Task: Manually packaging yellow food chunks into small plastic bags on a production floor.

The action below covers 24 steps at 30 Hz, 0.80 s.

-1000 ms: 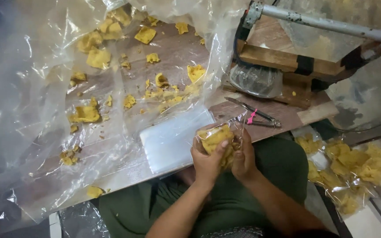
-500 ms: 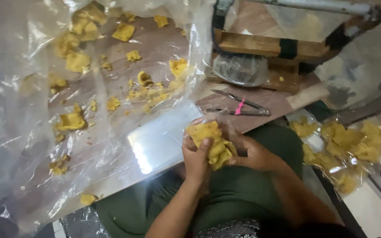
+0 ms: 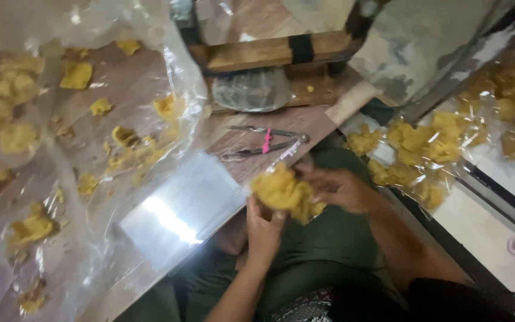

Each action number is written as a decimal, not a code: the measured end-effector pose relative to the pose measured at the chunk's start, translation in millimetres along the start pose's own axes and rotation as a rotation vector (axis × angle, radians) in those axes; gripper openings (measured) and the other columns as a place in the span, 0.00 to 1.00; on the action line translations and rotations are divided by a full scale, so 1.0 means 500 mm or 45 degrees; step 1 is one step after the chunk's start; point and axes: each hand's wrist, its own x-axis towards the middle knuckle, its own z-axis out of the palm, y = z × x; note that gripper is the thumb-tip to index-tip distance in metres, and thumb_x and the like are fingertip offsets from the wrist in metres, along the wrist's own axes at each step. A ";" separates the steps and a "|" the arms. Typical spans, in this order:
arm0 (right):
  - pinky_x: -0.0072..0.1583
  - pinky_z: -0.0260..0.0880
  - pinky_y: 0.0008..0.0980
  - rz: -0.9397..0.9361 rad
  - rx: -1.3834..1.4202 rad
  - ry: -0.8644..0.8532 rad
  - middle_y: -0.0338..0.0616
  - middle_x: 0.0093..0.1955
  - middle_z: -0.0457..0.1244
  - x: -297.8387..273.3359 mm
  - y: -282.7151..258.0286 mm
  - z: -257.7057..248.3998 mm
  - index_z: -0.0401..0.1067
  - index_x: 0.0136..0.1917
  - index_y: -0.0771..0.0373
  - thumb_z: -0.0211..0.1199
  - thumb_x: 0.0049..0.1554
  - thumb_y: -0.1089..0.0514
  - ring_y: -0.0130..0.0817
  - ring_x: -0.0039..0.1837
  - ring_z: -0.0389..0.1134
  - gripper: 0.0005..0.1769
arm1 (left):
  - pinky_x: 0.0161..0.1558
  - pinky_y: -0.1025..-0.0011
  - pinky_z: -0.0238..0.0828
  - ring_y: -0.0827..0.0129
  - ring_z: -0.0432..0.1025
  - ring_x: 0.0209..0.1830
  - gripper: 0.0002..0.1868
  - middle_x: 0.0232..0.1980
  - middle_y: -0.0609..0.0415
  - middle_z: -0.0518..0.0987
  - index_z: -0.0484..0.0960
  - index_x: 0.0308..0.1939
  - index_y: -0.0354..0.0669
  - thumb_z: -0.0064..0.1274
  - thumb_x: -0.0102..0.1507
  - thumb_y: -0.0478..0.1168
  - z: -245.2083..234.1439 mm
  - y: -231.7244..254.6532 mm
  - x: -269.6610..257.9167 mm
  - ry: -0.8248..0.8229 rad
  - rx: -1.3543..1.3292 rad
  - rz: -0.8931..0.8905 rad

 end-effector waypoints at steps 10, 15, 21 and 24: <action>0.48 0.66 0.28 -0.280 0.795 1.619 0.39 0.53 0.62 -0.099 -0.066 -0.295 0.55 0.76 0.53 0.54 0.68 0.57 0.27 0.48 0.62 0.25 | 0.75 0.55 0.53 0.50 0.61 0.76 0.45 0.77 0.40 0.61 0.57 0.74 0.32 0.44 0.69 0.66 0.086 0.145 0.004 -0.474 0.078 0.241; 0.73 0.63 0.67 -0.265 1.353 1.487 0.67 0.72 0.44 -0.155 0.102 -0.390 0.45 0.75 0.69 0.63 0.63 0.52 0.69 0.76 0.51 0.39 | 0.75 0.55 0.54 0.51 0.63 0.75 0.45 0.77 0.39 0.61 0.58 0.72 0.31 0.39 0.70 0.69 0.062 0.144 0.006 -0.456 0.050 0.241; 0.48 0.65 0.17 -0.085 0.601 1.132 0.41 0.54 0.65 0.021 -0.049 -0.122 0.66 0.65 0.61 0.53 0.68 0.55 0.21 0.46 0.65 0.14 | 0.73 0.56 0.54 0.53 0.62 0.74 0.28 0.72 0.43 0.70 0.74 0.62 0.36 0.46 0.68 0.55 -0.001 0.200 -0.016 -0.346 0.446 0.276; 0.57 0.71 0.31 0.055 0.085 0.722 0.48 0.50 0.67 0.084 -0.071 0.020 0.68 0.53 0.67 0.53 0.66 0.64 0.33 0.49 0.68 0.05 | 0.68 0.61 0.63 0.53 0.69 0.70 0.19 0.68 0.44 0.74 0.80 0.56 0.37 0.56 0.61 0.37 -0.060 0.219 -0.030 -0.245 0.587 0.355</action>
